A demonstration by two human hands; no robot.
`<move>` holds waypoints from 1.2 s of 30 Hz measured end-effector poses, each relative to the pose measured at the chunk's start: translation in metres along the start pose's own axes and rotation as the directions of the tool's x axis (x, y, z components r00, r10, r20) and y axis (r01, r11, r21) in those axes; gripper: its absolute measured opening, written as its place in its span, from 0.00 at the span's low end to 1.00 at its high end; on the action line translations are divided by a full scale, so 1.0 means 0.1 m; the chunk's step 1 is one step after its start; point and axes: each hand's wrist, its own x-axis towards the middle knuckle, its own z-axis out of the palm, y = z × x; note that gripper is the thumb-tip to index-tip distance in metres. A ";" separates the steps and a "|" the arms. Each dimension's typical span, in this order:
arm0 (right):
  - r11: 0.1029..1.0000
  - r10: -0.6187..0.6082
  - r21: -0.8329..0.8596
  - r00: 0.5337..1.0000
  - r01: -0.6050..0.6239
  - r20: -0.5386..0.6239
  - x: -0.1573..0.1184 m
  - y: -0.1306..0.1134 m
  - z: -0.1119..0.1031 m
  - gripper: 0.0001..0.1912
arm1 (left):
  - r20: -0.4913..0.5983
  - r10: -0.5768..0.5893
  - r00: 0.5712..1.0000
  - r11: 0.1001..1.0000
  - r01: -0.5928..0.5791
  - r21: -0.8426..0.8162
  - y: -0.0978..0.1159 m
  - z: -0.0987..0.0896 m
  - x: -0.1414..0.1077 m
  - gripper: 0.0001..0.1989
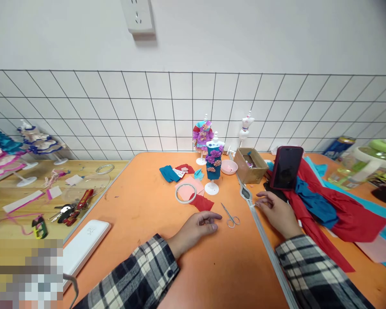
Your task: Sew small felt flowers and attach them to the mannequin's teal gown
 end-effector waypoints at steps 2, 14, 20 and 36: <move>0.996 0.053 -0.068 0.998 -0.050 0.036 0.03 0.13 -0.05 0.15 | 0.019 0.009 1.000 0.999 -0.009 0.043 -0.01 0.02 0.00 0.18; 0.957 0.115 -0.281 0.982 -0.069 0.151 0.16 0.06 0.03 0.19 | 0.052 0.044 0.998 0.972 -0.055 0.229 0.01 0.09 -0.03 0.15; 0.974 0.199 -0.175 0.917 -0.146 0.346 0.43 0.17 0.00 0.20 | 0.089 0.100 0.991 0.929 -0.125 0.348 0.00 0.08 -0.05 0.14; 0.986 -0.113 -0.099 0.977 0.132 0.178 0.21 0.03 0.01 0.10 | -0.043 0.314 0.948 0.502 -0.128 0.855 -0.01 -0.19 0.02 0.11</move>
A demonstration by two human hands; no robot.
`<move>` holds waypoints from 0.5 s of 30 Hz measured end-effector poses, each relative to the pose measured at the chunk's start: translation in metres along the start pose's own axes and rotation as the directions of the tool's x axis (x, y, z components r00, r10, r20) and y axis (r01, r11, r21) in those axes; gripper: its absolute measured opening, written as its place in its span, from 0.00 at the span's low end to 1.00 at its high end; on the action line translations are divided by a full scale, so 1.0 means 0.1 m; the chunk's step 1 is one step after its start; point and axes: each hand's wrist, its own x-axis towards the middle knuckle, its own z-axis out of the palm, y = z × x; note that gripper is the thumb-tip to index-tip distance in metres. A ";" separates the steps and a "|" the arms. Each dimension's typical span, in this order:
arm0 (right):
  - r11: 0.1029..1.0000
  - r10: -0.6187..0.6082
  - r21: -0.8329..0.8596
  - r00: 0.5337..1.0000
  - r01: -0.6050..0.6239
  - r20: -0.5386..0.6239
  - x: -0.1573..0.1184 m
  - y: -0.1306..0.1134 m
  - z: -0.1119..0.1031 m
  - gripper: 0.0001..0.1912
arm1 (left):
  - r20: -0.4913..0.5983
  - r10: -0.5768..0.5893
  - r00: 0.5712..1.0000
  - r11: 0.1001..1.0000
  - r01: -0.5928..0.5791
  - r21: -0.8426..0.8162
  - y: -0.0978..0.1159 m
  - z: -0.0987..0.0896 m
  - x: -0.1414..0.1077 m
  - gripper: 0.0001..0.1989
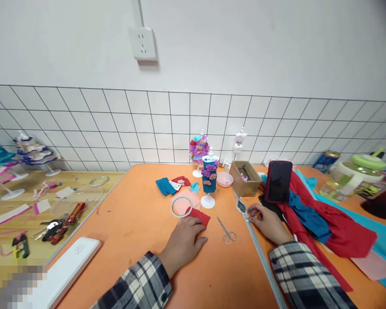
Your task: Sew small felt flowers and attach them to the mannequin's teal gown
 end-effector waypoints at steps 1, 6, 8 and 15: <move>0.999 -0.016 -0.036 1.000 0.017 0.009 0.00 -0.03 0.02 0.10 | 0.008 -0.004 1.000 1.000 0.004 -0.004 0.00 0.00 -0.01 0.10; 0.977 -0.048 -0.204 0.998 0.054 0.037 -0.06 -0.15 0.04 0.19 | 0.011 -0.016 1.000 1.000 0.016 -0.009 0.00 -0.01 0.00 0.08; 0.956 -0.054 -0.288 0.998 0.062 0.033 -0.13 -0.18 0.02 0.24 | 0.004 -0.014 1.000 1.000 0.014 -0.028 0.00 -0.02 0.01 0.09; 0.980 -0.078 -0.190 0.995 0.066 -0.056 -0.36 -0.10 0.02 0.27 | -0.107 -0.038 0.993 0.993 0.026 -0.118 -0.03 -0.03 0.03 0.07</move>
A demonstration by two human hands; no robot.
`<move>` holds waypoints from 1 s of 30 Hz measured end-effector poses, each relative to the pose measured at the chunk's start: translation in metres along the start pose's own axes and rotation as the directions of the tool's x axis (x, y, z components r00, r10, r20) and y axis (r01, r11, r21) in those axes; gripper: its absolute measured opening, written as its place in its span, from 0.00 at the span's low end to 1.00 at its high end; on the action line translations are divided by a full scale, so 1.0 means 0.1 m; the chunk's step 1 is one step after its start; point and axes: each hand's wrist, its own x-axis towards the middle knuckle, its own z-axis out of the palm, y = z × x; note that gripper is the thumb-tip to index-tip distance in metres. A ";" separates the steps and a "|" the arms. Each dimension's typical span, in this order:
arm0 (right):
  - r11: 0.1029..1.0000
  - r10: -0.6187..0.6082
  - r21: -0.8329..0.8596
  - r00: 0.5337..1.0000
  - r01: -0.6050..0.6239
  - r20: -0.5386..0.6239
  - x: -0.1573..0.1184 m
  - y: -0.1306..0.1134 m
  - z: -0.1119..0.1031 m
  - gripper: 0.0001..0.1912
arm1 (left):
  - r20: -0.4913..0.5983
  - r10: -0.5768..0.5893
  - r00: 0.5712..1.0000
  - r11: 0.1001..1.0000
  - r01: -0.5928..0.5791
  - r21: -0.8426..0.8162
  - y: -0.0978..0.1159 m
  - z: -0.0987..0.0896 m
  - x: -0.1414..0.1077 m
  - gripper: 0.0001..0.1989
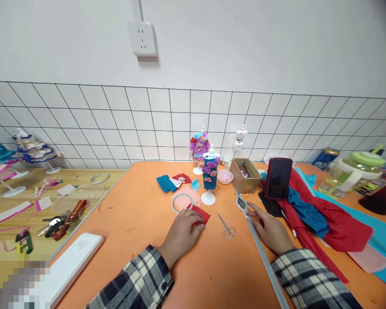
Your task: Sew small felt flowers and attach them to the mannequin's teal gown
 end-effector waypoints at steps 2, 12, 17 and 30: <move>0.998 0.023 0.052 0.997 -0.019 -0.078 0.00 0.02 0.00 0.26 | -0.039 -0.024 0.999 0.999 0.023 -0.025 -0.04 -0.01 0.02 0.07; 0.780 0.349 0.585 0.931 -0.223 -0.110 0.05 0.10 0.04 0.23 | -0.165 -0.114 0.980 0.992 0.103 -0.075 -0.25 -0.09 0.08 0.08; 0.990 0.106 0.107 0.983 -0.090 -0.147 0.11 0.09 0.04 0.16 | -0.128 -0.118 0.985 0.989 0.104 -0.107 -0.21 -0.04 0.07 0.09; 0.954 -0.169 -0.232 0.980 0.189 0.104 -0.04 0.12 -0.05 0.18 | -0.075 -0.104 0.992 0.992 0.098 -0.085 -0.17 -0.05 0.06 0.10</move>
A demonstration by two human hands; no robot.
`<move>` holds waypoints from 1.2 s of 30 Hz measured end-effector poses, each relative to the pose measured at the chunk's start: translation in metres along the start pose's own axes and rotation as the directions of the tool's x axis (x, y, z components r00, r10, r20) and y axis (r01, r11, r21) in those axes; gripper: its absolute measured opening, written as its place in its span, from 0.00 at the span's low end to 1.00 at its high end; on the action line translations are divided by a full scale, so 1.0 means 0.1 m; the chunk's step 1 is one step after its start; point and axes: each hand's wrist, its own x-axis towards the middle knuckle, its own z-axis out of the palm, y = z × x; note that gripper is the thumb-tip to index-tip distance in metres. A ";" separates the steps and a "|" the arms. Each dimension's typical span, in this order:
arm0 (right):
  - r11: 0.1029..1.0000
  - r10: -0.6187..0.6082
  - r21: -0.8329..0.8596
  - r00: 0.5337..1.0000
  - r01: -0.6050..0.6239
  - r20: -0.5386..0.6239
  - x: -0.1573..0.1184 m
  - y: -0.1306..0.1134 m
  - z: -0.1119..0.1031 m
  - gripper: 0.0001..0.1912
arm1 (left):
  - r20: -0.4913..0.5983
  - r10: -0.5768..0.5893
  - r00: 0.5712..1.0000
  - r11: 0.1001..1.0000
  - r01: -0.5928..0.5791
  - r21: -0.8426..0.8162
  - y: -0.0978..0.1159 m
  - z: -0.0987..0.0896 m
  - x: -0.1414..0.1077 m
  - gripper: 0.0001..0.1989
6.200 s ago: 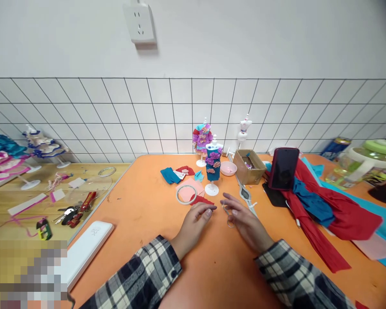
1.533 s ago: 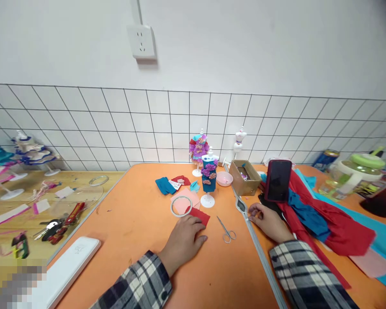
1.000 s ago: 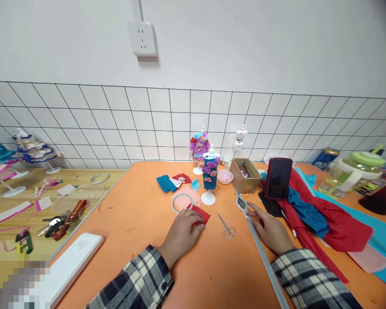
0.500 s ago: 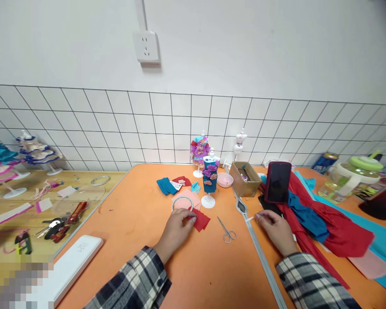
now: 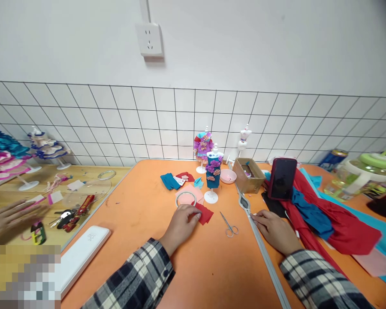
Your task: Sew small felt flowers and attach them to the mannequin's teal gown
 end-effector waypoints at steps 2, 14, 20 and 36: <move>0.998 -0.002 0.064 1.000 0.002 -0.014 -0.03 0.03 0.03 0.18 | 0.002 0.010 1.000 1.000 -0.010 0.000 0.01 0.00 0.00 0.10; 0.996 0.086 0.006 0.977 -0.086 -0.194 0.18 -0.09 0.02 0.15 | -0.008 0.009 1.000 1.000 -0.009 -0.011 0.06 0.03 -0.03 0.09; 0.970 -0.047 -0.240 0.996 0.027 -0.075 0.15 -0.17 0.00 0.14 | 0.003 0.004 1.000 1.000 -0.004 -0.006 0.03 0.03 -0.02 0.09; 0.993 0.027 -0.114 0.994 -0.039 -0.107 -0.26 -0.04 0.03 0.22 | -0.005 0.046 0.999 0.992 -0.045 0.120 -0.07 -0.06 -0.04 0.09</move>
